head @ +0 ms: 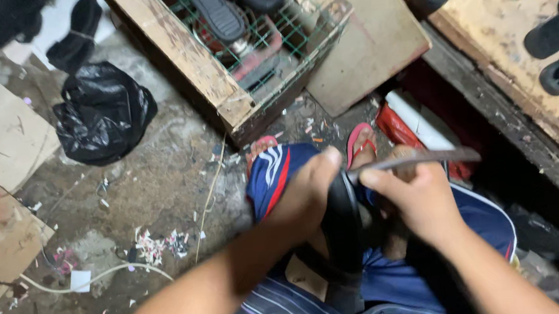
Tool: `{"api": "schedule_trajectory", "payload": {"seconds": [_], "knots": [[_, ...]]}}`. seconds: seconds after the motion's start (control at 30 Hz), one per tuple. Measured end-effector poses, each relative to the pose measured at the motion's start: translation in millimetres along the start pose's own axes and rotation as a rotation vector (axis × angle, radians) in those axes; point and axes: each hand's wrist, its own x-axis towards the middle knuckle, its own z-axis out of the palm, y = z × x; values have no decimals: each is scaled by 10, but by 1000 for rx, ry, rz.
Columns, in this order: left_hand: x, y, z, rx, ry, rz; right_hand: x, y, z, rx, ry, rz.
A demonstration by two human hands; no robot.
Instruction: The person sits on the floor of a shoe workshop and uses a curved blade to trim and shape the edges of black rubber soles. They then align a sole with a shoe upper, press the two together, and place the finished shoe into a wire crate.
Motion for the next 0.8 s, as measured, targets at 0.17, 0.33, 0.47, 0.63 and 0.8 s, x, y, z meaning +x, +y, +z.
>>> {"api": "schedule_trajectory", "payload": {"seconds": [0.17,0.33,0.47,0.63,0.8], "knots": [[-663,491,275,432,-32,240,-651,-52,-140,438,-51,-11],[-828,946,389,701,-71,537,-1142,-106,-235,654,-129,-276],[-848,870,427,851,-39,875,-1316,-59,-63,222,180,-400],[-838,640,373,857,-67,949,-1372,-135,-175,-218,120,-555],[-851,600,368,846,-21,957,-1256,-206,-263,50,78,-627]]}}
